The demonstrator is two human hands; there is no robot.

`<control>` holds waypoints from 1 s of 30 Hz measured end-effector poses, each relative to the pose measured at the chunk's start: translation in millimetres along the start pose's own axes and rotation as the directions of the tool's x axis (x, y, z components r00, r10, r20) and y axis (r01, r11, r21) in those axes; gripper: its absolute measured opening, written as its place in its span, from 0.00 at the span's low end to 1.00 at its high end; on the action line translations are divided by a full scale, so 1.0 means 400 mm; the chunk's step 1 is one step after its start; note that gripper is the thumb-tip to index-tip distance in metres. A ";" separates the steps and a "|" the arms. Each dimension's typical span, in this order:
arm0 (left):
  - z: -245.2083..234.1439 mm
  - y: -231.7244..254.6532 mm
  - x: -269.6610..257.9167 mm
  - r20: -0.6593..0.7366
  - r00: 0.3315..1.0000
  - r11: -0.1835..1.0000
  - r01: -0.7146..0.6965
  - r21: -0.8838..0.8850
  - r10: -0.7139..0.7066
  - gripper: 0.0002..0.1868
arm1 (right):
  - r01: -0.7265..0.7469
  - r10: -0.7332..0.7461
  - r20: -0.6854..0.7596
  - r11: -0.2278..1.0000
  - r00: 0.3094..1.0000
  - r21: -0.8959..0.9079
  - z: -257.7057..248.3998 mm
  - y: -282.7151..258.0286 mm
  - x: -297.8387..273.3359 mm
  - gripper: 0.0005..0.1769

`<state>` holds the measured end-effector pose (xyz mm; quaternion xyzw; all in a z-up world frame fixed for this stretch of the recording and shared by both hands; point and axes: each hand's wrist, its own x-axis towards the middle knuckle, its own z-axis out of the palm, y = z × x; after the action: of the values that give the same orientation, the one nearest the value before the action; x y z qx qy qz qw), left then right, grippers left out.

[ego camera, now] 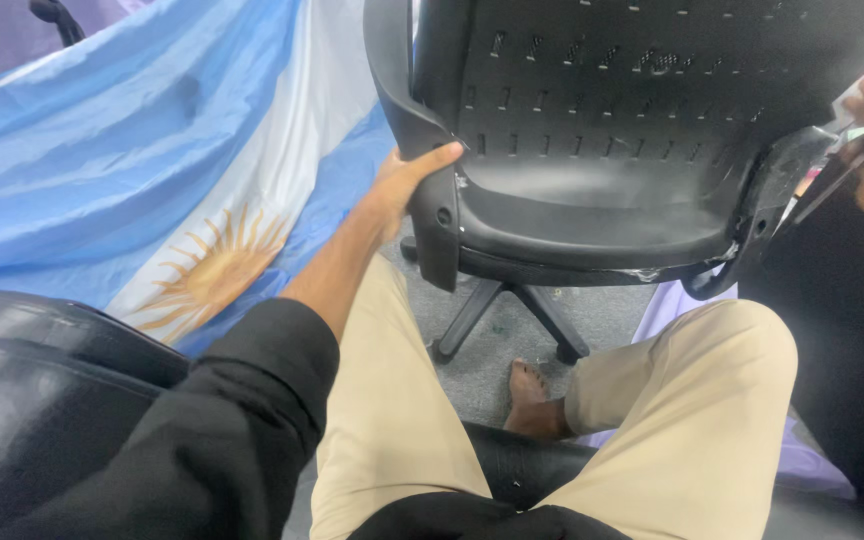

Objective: The person uses a screwdriver to tighten screws on the underside of a black office chair, securing the armrests to the seat. The chair is held between the legs while the person works on the fasteners.

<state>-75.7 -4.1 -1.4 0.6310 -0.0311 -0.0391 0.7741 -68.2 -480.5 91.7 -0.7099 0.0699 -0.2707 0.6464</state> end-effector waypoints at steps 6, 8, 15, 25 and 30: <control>0.131 -0.031 -0.161 -0.131 0.981 0.989 -0.148 -0.014 0.145 0.44 | -0.372 0.378 0.017 0.903 0.926 0.216 0.015 0.128 -0.437 0.11; 0.171 -0.050 -0.202 -0.165 0.971 0.983 -0.180 -0.044 0.171 0.44 | -0.510 0.501 0.100 0.832 0.860 0.219 0.043 0.169 -0.552 0.11; 0.281 -0.102 -0.321 -0.204 0.972 0.979 -0.150 -0.141 0.119 0.45 | -0.789 0.644 0.456 0.515 0.614 0.336 0.089 0.236 -0.662 0.23; 0.319 -0.135 -0.304 -0.206 0.963 0.976 -0.194 -0.095 0.172 0.49 | -0.747 0.613 0.468 0.640 0.637 0.179 0.025 0.220 -0.660 0.13; 0.315 -0.132 -0.319 -0.219 0.953 0.967 -0.233 -0.099 0.207 0.50 | -0.682 0.595 0.375 0.713 0.711 0.163 0.034 0.151 -0.680 0.14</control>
<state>-216.3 -124.6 -27.4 0.5751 -0.0180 0.1116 0.8103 -276.3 -355.7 -46.1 -0.5697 0.1758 0.0745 0.7994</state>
